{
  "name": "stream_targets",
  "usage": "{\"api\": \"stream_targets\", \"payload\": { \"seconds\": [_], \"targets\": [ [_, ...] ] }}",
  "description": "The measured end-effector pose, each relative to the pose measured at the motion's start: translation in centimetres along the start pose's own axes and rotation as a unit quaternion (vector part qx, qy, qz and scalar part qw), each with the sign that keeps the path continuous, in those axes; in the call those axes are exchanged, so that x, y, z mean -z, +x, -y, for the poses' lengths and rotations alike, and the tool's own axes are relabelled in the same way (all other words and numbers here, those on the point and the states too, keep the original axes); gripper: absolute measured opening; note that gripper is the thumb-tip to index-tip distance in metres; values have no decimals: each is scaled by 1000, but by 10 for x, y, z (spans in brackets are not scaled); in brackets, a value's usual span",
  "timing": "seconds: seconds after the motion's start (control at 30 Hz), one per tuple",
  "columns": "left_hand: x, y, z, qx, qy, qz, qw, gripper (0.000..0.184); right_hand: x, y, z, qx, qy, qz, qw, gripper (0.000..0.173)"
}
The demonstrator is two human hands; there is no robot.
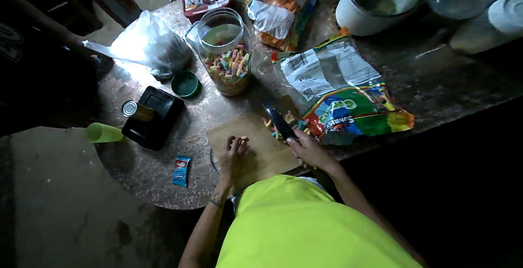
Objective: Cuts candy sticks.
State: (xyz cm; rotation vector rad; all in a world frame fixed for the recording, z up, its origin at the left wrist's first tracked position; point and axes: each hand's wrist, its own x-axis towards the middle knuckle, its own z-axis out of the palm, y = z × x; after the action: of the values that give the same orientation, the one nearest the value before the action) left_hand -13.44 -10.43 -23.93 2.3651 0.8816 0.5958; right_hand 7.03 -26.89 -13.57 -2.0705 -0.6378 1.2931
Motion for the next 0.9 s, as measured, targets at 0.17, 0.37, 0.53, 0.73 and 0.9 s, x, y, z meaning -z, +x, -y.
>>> {"api": "stream_targets", "payload": {
  "seconds": [0.17, 0.37, 0.53, 0.73, 0.9],
  "targets": [
    [18, -26, 1, 60, 11, 58, 996, 33, -3, 1, 1, -1, -33, -4, 999, 46],
    [5, -33, -14, 72, -12, 28, 997, 23, -15, 1, -7, 16, -106, 20, 994, 43],
    [-4, -24, -15, 72, 38, -38, 996, 19, -27, -2, 12, 74, -163, 19, 984, 42],
    [-3, -16, -19, 94, 56, -44, 993, 51, -42, 4, 14, 138, -92, -81, 983, 47],
    [-7, -3, -16, 86, 46, -2, 995, 36, -45, 4, -1, 118, -140, -49, 982, 41]
  ]
}}
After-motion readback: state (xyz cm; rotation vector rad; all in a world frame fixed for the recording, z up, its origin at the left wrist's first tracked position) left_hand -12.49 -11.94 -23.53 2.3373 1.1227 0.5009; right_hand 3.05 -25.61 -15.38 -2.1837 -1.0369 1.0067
